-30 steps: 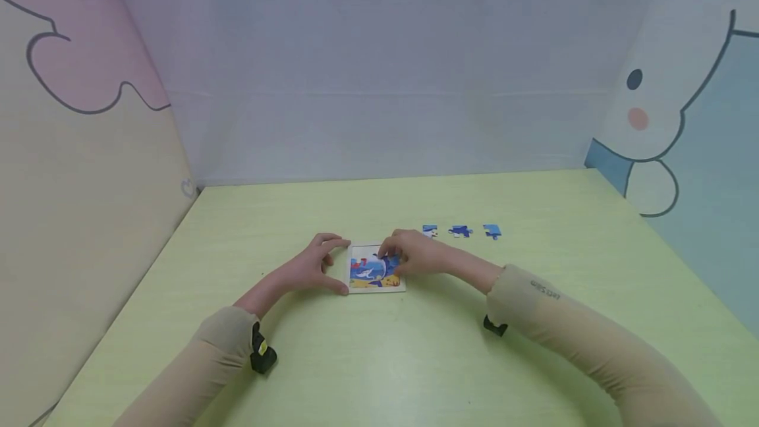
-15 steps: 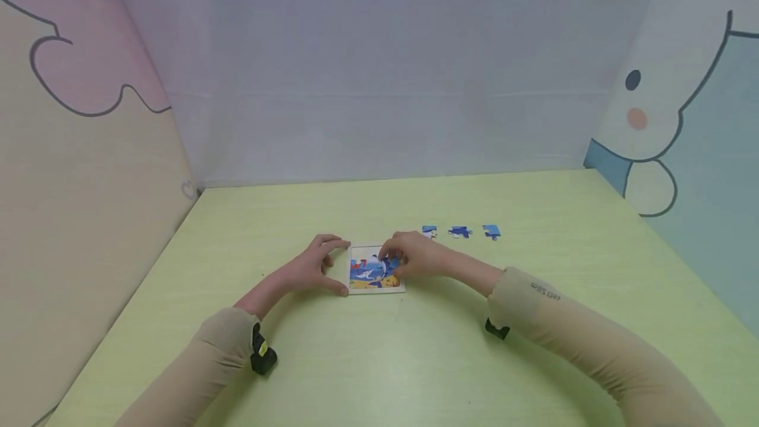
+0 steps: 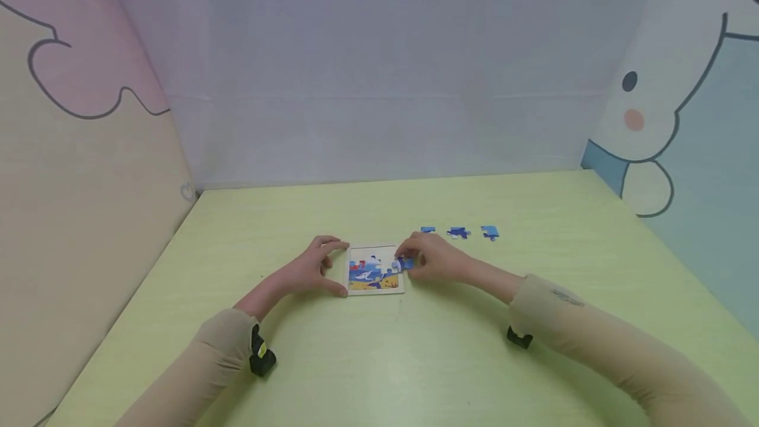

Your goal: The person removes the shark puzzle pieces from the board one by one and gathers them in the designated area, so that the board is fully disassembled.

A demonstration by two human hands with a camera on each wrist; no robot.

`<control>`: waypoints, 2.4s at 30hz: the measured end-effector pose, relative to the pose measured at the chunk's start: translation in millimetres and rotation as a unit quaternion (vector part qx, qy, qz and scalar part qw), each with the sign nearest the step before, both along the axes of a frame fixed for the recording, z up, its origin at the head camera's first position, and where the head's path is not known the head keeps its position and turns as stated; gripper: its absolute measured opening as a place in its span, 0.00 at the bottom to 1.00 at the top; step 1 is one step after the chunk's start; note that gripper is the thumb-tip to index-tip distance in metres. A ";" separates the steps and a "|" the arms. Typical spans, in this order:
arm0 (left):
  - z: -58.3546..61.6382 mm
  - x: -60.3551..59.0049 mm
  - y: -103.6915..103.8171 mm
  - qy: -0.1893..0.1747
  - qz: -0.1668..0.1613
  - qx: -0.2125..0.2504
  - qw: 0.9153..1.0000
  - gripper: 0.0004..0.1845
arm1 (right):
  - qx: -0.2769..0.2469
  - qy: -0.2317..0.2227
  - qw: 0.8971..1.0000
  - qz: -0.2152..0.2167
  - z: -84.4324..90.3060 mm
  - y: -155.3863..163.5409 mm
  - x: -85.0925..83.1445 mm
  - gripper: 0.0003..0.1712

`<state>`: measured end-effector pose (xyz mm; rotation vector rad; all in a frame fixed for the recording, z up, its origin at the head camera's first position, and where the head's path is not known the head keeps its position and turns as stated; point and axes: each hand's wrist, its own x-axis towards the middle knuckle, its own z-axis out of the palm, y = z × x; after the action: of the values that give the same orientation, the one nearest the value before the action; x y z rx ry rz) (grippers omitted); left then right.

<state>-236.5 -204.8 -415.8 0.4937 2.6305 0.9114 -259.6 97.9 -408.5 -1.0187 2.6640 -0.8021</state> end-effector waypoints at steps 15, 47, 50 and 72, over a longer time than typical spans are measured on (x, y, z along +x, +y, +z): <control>0.2 0.2 0.3 -0.006 0.000 0.003 1.000 0.51 | -0.019 0.004 0.999 -0.043 -8.5 58.1 8.5 0.20; 3.5 4.1 2.2 -0.004 0.001 0.003 1.000 0.51 | -0.018 -0.034 0.994 -0.102 -15.0 169.3 0.9 0.20; 2.1 3.4 1.5 -0.002 0.001 0.003 1.000 0.51 | -0.026 -0.039 0.994 -0.095 -15.3 174.2 0.3 0.20; -2.3 -1.8 0.1 -0.006 0.004 0.003 1.000 0.52 | -0.027 -0.062 0.994 -0.085 -15.6 184.4 -5.4 0.20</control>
<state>-238.3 -204.8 -418.0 0.4790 2.6221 0.9229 -265.0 282.2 -424.1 -0.7330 2.6615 -0.9426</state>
